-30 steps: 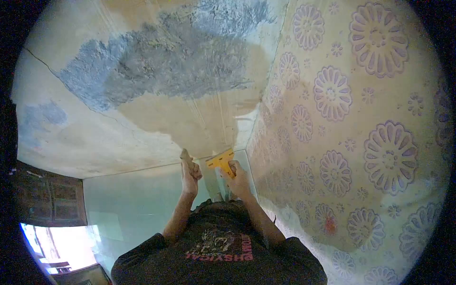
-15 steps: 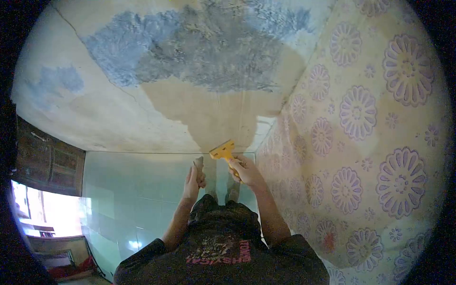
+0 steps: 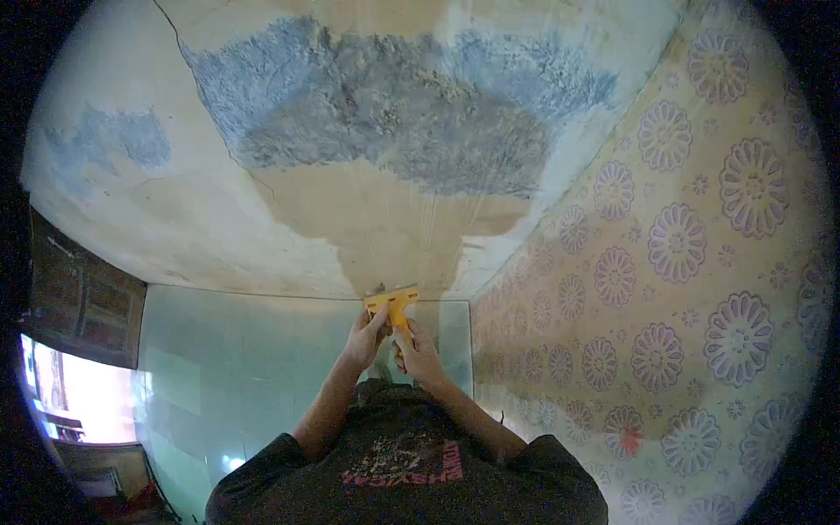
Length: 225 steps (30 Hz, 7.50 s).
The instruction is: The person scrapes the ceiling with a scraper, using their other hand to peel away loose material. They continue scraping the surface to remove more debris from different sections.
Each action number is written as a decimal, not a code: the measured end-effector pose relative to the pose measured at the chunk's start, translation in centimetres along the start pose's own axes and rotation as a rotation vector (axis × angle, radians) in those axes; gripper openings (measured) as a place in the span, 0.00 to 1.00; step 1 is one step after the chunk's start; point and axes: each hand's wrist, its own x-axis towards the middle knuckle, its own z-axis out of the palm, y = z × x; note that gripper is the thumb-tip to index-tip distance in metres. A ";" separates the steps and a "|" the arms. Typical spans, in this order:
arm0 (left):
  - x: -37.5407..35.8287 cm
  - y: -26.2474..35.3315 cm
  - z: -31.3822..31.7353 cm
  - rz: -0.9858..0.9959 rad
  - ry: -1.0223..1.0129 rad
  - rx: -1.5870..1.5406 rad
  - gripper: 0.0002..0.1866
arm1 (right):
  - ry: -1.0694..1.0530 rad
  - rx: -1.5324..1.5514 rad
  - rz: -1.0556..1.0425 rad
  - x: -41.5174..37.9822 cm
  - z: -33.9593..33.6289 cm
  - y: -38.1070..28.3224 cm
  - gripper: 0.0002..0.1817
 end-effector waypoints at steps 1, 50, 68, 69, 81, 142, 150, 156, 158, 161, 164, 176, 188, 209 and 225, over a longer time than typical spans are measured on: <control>0.2 1.5 0.8 0.001 -0.013 -0.005 0.13 | 0.030 -0.005 -0.002 0.3 0.9 -0.8 0.10; 17.8 5.0 9.6 0.086 -0.078 -0.591 0.23 | 0.236 -0.994 -0.782 16.2 -4.4 -15.4 0.20; 17.0 7.1 12.1 0.005 -0.279 -1.078 0.21 | 0.269 -1.544 -0.797 13.8 -1.6 -21.5 0.20; 16.9 7.2 11.8 -0.002 -0.277 -1.084 0.21 | 0.269 -1.550 -0.789 14.0 -1.7 -20.9 0.20; 16.2 8.6 8.7 -0.087 -0.025 -0.605 0.15 | 0.358 -0.887 -0.791 16.5 -1.6 -15.0 0.15; 14.1 11.4 8.9 0.024 -0.201 -0.614 0.13 | 0.214 -0.972 -0.799 13.7 -0.3 -18.8 0.22; 17.9 8.3 8.0 -0.040 -0.237 -0.709 0.17 | 0.251 -1.064 -0.903 14.7 0.0 -20.5 0.20; 15.6 14.3 6.8 0.149 0.045 -0.578 0.12 | 0.184 -0.930 -0.935 17.2 3.6 -19.7 0.17; 15.7 14.6 4.7 0.188 0.091 -0.448 0.13 | 0.148 -0.926 -0.855 17.6 5.1 -19.7 0.14; 16.2 14.4 3.6 0.258 0.063 -0.412 0.13 | 0.191 -0.906 -0.846 18.0 5.7 -18.6 0.12; 15.8 14.2 4.4 0.242 0.060 -0.433 0.12 | 0.161 -0.863 -0.820 17.0 5.2 -18.6 0.12; 18.4 7.6 9.2 0.130 -0.296 -0.709 0.14 | 0.250 -1.167 -0.684 13.7 -0.4 -21.9 0.16; 14.6 13.1 8.0 0.127 0.055 -0.356 0.11 | 0.353 -0.741 -0.839 15.4 2.1 -17.1 0.15; 14.5 11.0 9.1 0.123 -0.097 -0.391 0.10 | 0.172 -0.896 -0.721 11.5 0.1 -20.5 0.16; 15.5 12.9 6.9 0.210 -0.098 -0.488 0.09 | 0.290 -0.870 -0.770 14.9 2.6 -18.4 0.16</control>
